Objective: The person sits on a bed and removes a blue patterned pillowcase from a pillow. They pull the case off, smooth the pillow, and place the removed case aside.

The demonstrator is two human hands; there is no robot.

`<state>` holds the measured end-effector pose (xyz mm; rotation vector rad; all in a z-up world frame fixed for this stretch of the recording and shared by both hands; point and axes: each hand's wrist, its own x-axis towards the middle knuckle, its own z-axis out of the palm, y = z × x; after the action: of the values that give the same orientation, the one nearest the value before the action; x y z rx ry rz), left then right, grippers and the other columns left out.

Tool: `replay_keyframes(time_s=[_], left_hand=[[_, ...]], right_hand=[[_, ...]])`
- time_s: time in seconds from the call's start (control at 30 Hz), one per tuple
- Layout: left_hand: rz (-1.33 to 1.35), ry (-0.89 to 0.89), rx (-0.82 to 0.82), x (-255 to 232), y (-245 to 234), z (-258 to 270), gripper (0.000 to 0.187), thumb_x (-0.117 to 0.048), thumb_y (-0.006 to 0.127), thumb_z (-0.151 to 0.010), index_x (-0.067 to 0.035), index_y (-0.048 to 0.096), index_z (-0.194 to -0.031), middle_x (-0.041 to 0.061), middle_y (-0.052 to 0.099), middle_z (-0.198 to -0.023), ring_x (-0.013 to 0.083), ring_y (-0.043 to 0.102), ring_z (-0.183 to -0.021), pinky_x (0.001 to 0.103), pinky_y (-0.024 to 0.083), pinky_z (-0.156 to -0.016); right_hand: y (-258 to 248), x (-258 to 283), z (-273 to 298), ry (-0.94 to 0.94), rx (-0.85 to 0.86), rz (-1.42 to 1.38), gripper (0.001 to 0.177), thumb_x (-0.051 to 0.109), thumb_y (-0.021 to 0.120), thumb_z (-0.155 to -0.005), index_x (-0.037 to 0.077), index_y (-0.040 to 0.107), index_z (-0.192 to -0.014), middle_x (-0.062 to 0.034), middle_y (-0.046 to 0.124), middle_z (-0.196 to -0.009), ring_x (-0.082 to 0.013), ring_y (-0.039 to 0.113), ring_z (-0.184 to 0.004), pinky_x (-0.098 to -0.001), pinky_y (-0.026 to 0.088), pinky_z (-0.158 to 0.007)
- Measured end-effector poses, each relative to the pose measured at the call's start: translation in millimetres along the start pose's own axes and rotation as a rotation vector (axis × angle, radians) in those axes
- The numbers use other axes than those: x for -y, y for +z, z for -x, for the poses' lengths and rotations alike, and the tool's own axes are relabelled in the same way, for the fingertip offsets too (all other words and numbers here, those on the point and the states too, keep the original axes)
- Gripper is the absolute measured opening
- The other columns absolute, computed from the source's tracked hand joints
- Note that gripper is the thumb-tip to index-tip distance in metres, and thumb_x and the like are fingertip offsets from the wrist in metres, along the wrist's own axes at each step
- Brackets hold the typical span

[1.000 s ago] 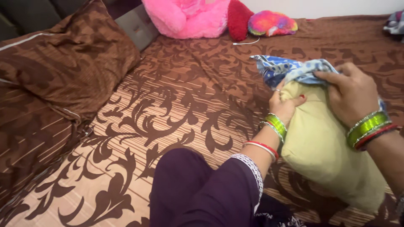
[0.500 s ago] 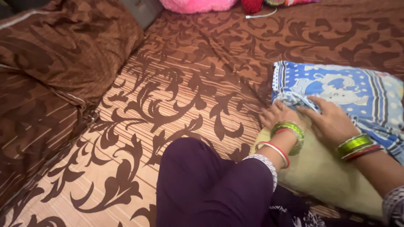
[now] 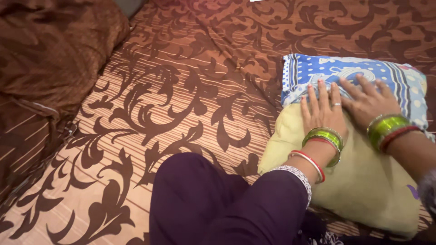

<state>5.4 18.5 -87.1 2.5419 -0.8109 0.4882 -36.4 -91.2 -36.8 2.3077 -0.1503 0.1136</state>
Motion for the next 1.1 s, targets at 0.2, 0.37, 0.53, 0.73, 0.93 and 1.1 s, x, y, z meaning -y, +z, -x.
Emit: replay_keyframes(time_s=[0.2,0.37,0.53,0.73,0.93,1.1], left_hand=[[0.139,-0.008,0.29,11,-5,-4,0.065,-0.036,0.046,-0.097,-0.01,0.034,-0.156,0.011,0.015,-0.171,0.0338,0.002,-0.159,0.052,-0.003,-0.126],[0.103,0.016,0.273,13,-5,-1,0.064,-0.034,0.046,-0.095,-0.009,0.037,-0.153,0.013,0.018,-0.168,0.0353,0.003,-0.157,0.052,-0.001,-0.124],[0.04,0.1,0.188,-3,-4,3,0.057,-0.024,0.049,-0.094,-0.005,0.05,-0.148,0.013,0.046,-0.151,0.0289,0.035,-0.144,0.047,0.023,-0.117],[0.17,0.187,0.183,-47,-5,8,0.039,-0.021,0.049,-0.098,-0.007,0.064,-0.131,0.011,0.06,-0.133,0.0273,0.05,-0.13,0.042,0.034,-0.113],[0.242,0.221,0.15,-91,12,16,0.053,-0.026,0.051,-0.09,-0.005,0.06,-0.137,0.014,0.056,-0.143,0.0298,0.046,-0.139,0.044,0.028,-0.12],[0.154,0.258,0.198,-86,28,19,0.063,-0.031,0.044,-0.097,-0.009,0.046,-0.156,0.015,0.042,-0.158,0.0313,0.03,-0.153,0.046,0.013,-0.128]], right_hand=[[12,-3,-28,0.088,0.158,-0.106,0.065,0.033,0.04,-0.097,0.054,0.024,-0.156,0.0019,0.022,-0.169,-0.0259,0.024,-0.153,-0.056,0.025,-0.117],[26,-3,-26,0.091,0.132,-0.276,0.064,0.028,0.042,-0.096,0.05,0.028,-0.155,-0.0022,0.023,-0.168,-0.0254,0.026,-0.152,-0.0553,0.027,-0.116],[34,-12,12,-0.108,-0.157,-0.467,0.057,0.015,0.05,-0.09,0.025,0.046,-0.145,-0.0078,0.036,-0.162,-0.0249,0.04,-0.147,-0.0421,0.038,-0.114],[47,-40,92,-0.143,-0.222,-0.455,0.057,0.016,0.058,-0.08,0.013,0.056,-0.137,-0.0111,0.043,-0.156,-0.0247,0.045,-0.141,-0.0401,0.041,-0.113],[87,-49,123,-0.016,-0.105,-0.38,0.062,0.023,0.061,-0.08,0.018,0.053,-0.141,-0.0048,0.037,-0.16,-0.0209,0.04,-0.147,-0.0385,0.043,-0.113],[73,-41,103,0.117,0.159,-0.152,0.056,0.023,0.054,-0.089,0.022,0.048,-0.145,0.004,0.024,-0.172,-0.0171,0.03,-0.157,-0.0373,0.044,-0.115]])
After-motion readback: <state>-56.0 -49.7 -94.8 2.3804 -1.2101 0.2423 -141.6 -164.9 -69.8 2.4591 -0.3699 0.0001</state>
